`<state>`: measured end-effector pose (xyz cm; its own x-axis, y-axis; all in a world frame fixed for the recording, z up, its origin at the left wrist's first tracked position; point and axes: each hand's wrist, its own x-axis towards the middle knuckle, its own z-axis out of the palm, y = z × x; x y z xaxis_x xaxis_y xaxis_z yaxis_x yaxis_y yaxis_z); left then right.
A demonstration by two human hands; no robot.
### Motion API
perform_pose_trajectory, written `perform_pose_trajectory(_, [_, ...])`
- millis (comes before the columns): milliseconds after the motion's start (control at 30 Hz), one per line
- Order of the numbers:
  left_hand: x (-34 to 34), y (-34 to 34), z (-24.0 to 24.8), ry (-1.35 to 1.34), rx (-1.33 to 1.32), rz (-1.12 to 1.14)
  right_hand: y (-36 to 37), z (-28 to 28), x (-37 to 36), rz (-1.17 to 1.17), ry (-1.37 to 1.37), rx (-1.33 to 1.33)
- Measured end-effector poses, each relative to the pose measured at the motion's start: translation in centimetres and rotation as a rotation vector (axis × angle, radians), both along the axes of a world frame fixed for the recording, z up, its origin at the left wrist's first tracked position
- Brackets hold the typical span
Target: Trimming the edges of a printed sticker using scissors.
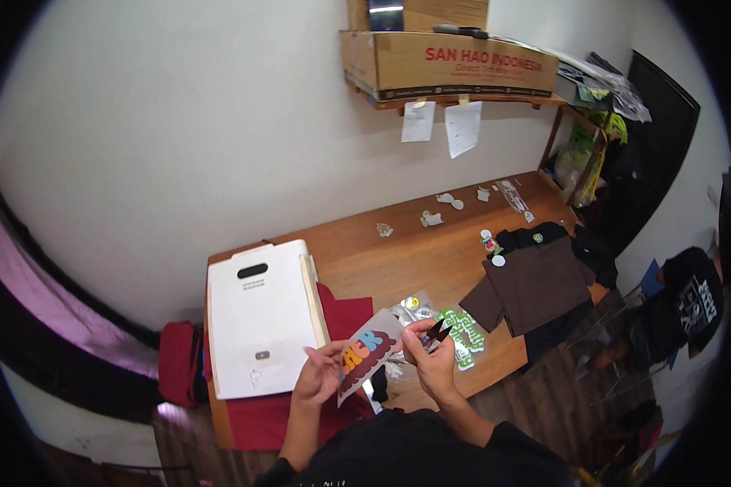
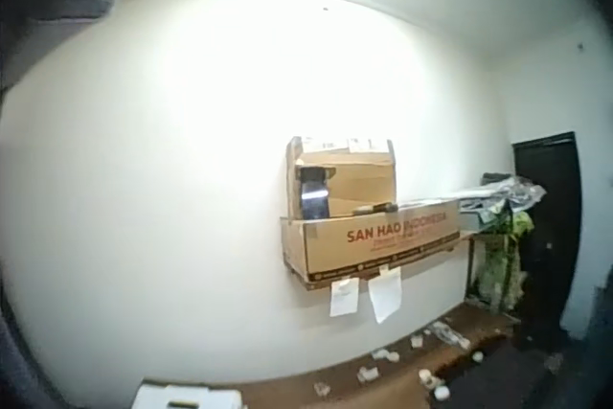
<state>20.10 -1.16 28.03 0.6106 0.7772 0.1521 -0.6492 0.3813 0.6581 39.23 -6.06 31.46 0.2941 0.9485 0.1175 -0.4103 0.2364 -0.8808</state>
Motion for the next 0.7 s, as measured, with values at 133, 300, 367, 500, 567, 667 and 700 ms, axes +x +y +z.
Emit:
perform_pose_trajectory(133, [-1.0,-0.4,-6.6,-0.791,-0.782,-0.172,-0.4,-0.4,-0.7,-0.069,0.122,0.011])
perform_pose_trajectory(300, [4.0,-2.6,-0.8,-0.035,0.272,0.054,-1.1,-2.0,-2.3,-0.162,0.208,-0.024])
perform_pose_trajectory(367, [4.5,-2.5,0.3,-0.043,0.397,0.148,-1.7,-1.1,-3.0,-0.118,0.16,-0.011])
perform_pose_trajectory(500, [4.4,-4.1,2.4,0.495,0.384,0.579,-2.6,-0.8,-3.3,-0.064,0.01,-0.005])
perform_pose_trajectory(567, [4.3,-4.1,2.6,0.534,0.314,0.574,-3.1,-1.1,-3.1,-0.032,-0.173,-0.01])
perform_pose_trajectory(667, [4.9,-4.0,3.6,0.543,0.217,0.605,-2.8,-0.9,-2.6,-0.021,-0.34,0.093])
perform_pose_trajectory(700, [4.8,-4.0,3.6,0.521,0.215,0.608,-3.6,1.0,-2.7,0.2,0.047,0.099])
